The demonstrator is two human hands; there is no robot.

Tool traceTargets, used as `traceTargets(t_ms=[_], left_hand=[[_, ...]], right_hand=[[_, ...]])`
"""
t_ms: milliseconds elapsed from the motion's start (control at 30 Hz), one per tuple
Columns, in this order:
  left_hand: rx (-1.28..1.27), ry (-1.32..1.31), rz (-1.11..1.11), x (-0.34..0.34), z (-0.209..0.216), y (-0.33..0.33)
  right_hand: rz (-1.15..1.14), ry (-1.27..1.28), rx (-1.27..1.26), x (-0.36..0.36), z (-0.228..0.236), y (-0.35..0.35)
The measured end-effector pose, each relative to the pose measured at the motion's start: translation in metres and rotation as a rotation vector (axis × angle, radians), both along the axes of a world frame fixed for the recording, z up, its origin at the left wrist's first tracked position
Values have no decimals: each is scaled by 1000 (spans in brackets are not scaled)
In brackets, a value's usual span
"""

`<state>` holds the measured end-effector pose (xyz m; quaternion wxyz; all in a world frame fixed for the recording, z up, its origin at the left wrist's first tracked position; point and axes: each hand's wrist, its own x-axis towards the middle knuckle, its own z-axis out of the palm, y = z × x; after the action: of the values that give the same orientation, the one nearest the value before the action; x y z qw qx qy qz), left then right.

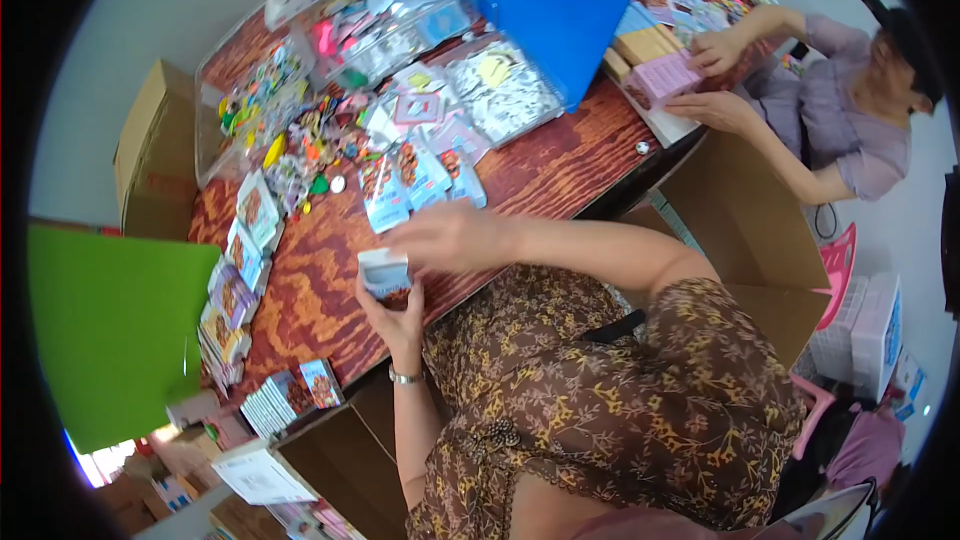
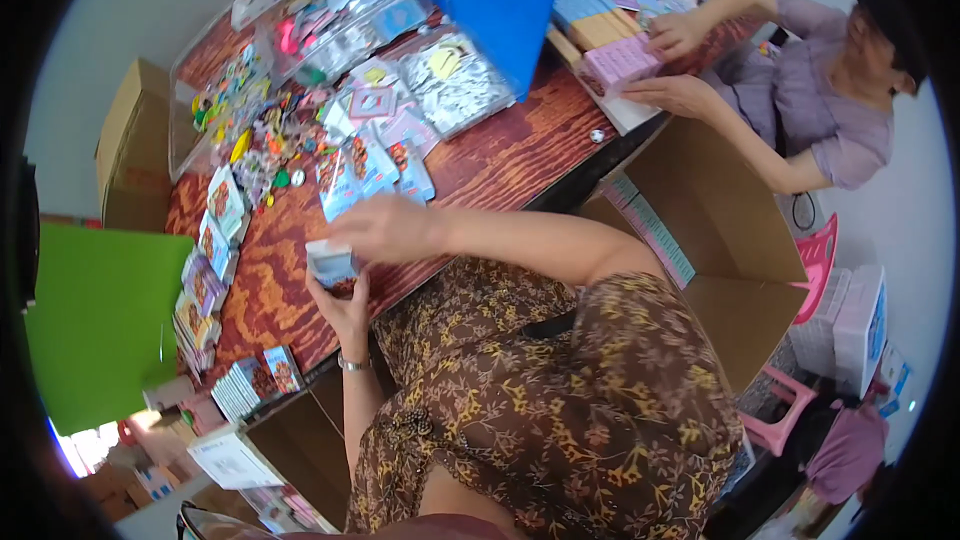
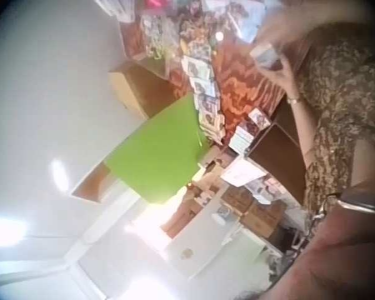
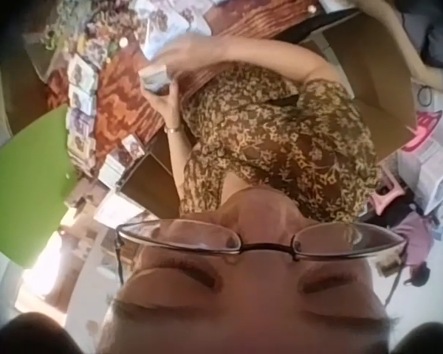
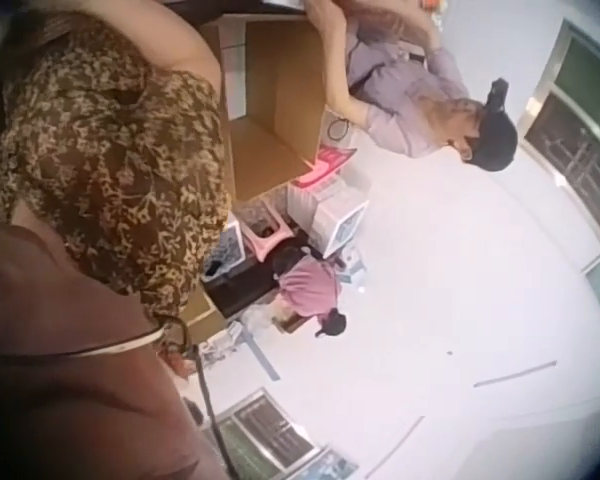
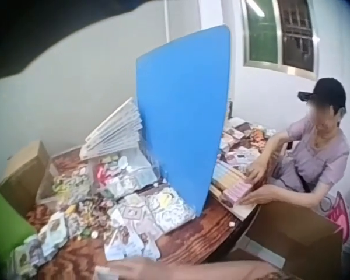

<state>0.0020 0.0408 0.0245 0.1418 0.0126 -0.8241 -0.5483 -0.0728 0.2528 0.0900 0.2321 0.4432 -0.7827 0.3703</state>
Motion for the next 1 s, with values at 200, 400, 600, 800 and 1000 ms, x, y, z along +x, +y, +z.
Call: traceTargets(t_ms=[200,400,600,800,1000], left_hand=[[-60,42,-2,-1,-10,-7],[-31,22,64,3,-8,-5],[-105,126,2,3,2,-5],[-198,291,-14,4,8,-6],[-148,199,-29,4,3,-2]], right_hand=[[-657,-177,651,1,0,169],[-965,-423,1092,36,-81,281],[-956,-483,1019,16,-87,281],[-863,-504,814,28,-70,296],[-931,-514,890,23,-82,288]])
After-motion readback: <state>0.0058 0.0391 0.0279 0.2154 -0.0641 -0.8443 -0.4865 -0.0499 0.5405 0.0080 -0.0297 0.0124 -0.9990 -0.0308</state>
